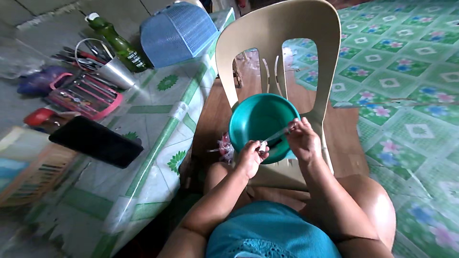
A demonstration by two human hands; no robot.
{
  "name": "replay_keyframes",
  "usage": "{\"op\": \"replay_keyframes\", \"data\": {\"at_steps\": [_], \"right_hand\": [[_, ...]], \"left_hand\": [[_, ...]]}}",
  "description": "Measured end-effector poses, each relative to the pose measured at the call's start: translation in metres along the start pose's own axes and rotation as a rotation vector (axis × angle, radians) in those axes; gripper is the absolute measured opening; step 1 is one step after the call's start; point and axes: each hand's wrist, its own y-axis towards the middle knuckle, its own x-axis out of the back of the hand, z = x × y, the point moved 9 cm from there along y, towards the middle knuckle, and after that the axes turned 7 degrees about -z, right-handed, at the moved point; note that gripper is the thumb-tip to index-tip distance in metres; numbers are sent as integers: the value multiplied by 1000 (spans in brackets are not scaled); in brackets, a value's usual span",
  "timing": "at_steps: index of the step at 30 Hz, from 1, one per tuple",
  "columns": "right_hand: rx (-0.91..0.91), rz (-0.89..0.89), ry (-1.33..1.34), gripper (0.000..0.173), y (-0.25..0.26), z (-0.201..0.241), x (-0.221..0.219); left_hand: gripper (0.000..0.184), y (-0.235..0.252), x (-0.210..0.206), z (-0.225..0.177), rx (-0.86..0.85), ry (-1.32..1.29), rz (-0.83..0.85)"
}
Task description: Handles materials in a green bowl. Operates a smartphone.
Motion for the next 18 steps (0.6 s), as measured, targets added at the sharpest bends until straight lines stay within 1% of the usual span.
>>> {"op": "replay_keyframes", "data": {"at_steps": [2, 3, 5, 6, 8, 10, 13, 14, 15, 16, 17, 18], "right_hand": [[45, -18, 10, 19, 4, 22, 5], [62, -22, -33, 24, 6, 28, 7], [72, -11, -218, 37, 6, 31, 7], [59, 35, -342, 44, 4, 26, 5], [5, 202, -567, 58, -2, 7, -4], [-72, 349, -635, 68, -7, -14, -13], [-181, 494, -599, 75, -15, -35, -20], [-195, 543, -576, 74, -17, -38, -22], [-193, 586, -562, 64, -19, -38, -23], [-166, 599, -567, 45, -20, -36, -24], [-117, 562, -606, 21, -20, -33, -25], [-58, 503, -667, 15, -19, -28, -25]], "left_hand": [[19, -1, 4, -1, 15, -19, -3], [20, -2, 5, -1, 30, -28, 5], [22, -6, 5, -1, 59, -39, 25], [23, -8, 4, 0, 68, -38, 32], [24, -11, 1, 1, 80, -28, 50], [26, -13, 0, 5, 110, -2, 77], [26, -18, 0, 15, 205, 65, 87], [25, -21, 0, 19, 239, 87, 86], [24, -23, 0, 22, 263, 103, 86], [24, -25, 1, 24, 275, 116, 89], [23, -25, 2, 25, 277, 122, 88], [23, -25, 2, 25, 271, 121, 87]]}}
